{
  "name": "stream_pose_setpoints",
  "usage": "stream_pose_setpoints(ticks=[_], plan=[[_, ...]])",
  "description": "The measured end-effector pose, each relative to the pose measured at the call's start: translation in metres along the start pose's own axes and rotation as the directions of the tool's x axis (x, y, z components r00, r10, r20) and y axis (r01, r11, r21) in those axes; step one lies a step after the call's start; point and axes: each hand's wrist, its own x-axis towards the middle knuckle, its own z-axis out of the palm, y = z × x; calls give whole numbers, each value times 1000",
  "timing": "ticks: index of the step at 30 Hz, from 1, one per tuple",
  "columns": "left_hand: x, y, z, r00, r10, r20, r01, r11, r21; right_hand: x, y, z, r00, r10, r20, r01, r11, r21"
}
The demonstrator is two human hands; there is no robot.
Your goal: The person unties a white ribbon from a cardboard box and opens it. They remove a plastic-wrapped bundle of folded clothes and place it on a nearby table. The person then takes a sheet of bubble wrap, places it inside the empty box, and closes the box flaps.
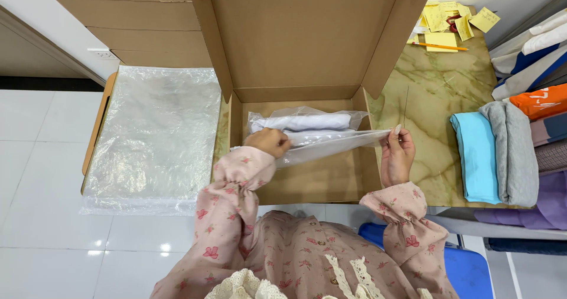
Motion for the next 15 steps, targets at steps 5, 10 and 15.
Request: stream_pose_setpoints(ticks=[5, 10, 15], plan=[[-12, -10, -8, 975, 212, 64, -210, 977, -26, -13, -45, 31, 892, -409, 191, 449, 757, -475], [-13, 9, 3, 964, 265, -2, -265, 964, 26, -24, -54, 94, 627, -358, 692, 748, 525, -406], [-1, 14, 4, 909, 229, -349, -291, 947, -137, -12, 38, 127, 368, 640, 675, 763, 207, -612]])
